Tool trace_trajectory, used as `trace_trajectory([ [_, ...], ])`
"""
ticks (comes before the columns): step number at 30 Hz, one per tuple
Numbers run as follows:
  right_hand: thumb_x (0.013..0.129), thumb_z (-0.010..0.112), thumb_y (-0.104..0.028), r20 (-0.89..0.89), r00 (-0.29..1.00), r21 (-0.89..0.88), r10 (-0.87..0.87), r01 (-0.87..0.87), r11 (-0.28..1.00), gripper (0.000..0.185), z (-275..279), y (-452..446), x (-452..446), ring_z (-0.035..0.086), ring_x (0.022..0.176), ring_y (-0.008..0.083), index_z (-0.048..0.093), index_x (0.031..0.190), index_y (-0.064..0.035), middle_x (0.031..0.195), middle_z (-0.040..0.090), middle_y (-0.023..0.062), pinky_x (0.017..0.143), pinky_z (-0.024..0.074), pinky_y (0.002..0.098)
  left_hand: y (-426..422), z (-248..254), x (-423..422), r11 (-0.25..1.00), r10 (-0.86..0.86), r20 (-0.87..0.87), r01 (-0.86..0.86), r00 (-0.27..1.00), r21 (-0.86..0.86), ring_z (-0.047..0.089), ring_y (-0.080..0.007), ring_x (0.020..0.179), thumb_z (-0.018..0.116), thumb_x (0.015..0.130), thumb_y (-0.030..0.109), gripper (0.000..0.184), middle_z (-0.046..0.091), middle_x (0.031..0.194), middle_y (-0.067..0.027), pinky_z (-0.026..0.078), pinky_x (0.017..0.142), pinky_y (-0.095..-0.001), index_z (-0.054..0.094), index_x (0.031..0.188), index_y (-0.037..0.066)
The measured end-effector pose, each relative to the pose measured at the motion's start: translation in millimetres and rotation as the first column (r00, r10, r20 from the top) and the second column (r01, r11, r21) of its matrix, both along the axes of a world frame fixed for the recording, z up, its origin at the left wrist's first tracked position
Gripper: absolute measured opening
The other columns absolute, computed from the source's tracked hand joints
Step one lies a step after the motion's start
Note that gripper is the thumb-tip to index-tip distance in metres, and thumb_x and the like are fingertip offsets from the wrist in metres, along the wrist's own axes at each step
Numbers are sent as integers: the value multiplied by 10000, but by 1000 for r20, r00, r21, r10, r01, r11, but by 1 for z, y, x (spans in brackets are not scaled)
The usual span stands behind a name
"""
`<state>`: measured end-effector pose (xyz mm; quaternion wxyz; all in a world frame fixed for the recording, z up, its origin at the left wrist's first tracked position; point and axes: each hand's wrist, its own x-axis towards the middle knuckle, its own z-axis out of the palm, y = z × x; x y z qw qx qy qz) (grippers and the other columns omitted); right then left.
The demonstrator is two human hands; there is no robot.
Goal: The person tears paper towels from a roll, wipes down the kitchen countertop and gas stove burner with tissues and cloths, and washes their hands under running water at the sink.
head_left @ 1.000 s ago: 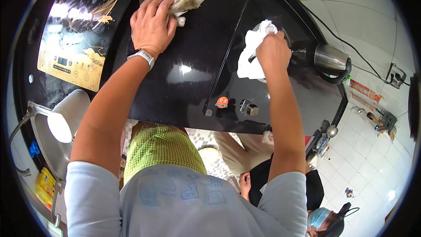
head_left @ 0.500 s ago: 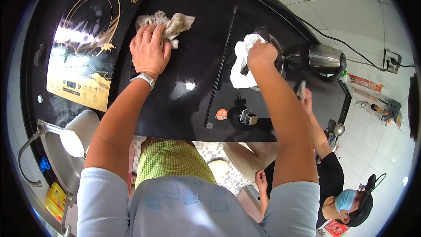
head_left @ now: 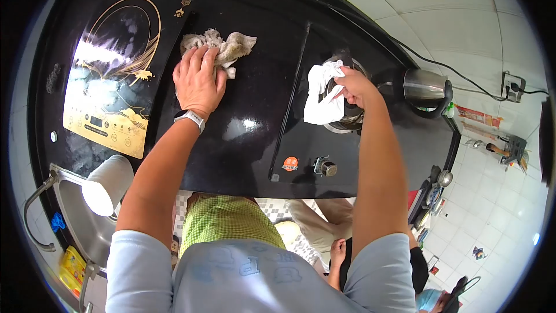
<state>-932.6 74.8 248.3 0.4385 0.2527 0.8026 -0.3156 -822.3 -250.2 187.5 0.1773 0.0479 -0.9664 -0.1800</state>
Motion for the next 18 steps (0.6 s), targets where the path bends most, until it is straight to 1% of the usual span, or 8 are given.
trace_trajectory([
  [1,897,489,-159,-58,997,-98,-49,44,994,557,-3,4,7,408,390,61,284,1407,-66,666,581,83,331,256,207,0,0,0,1000,1,-5,-1,1000,1,451,-246,1182,596,748,196,407,537,1192,-42,328,980,-411,542,1150,159],
  [4,897,487,-150,-84,993,-61,-80,75,995,572,-4,0,11,382,378,68,266,1419,-77,652,575,86,324,247,199,-1,-2,0,1000,6,-5,-6,1000,-12,452,-247,1180,595,750,198,404,538,1191,-42,329,978,-411,544,1149,160],
  [6,888,481,-150,-62,998,-19,-11,10,1000,579,-2,-2,9,399,378,87,268,1420,-68,622,574,89,330,277,226,0,-4,0,1000,-1,3,1,1000,-16,452,-246,1180,594,751,199,403,538,1190,-41,329,977,-410,544,1149,162],
  [8,869,475,-139,-95,968,201,231,-208,957,580,-1,-10,6,414,374,119,290,1413,-59,570,557,82,348,316,261,0,-3,-1,1000,7,-2,-7,1000,-19,452,-246,1180,592,752,200,402,539,1189,-40,329,976,-409,544,1150,163],
  [10,848,474,-134,-147,959,194,243,-213,958,560,-5,-6,7,416,372,144,351,1387,-50,531,537,69,370,346,288,-1,-2,0,1000,8,6,-8,1000,-15,453,-245,1178,589,755,205,401,538,1188,-38,329,974,-408,545,1152,166],
  [12,762,443,-86,-167,935,230,312,-271,935,576,-5,-7,9,525,478,173,440,1338,-70,638,602,121,460,423,308,-2,-4,0,1000,7,-3,-7,1000,-27,453,-245,1177,587,756,208,401,537,1189,-37,329,973,-407,545,1152,166],
  [15,742,466,-73,-193,924,259,331,-277,925,536,-2,-11,13,571,542,192,518,1275,-66,678,610,139,518,456,325,-2,-6,0,999,6,-7,-6,1000,-38,454,-246,1176,583,759,211,399,536,1190,-37,329,973,-408,545,1153,167],
  [18,845,450,-134,-283,868,221,408,-354,909,424,-4,-14,19,459,394,149,538,1252,-54,526,544,80,409,383,292,-3,-8,0,999,12,-10,-12,1000,-37,454,-248,1177,578,763,215,392,537,1189,-40,327,975,-410,548,1151,167],
])
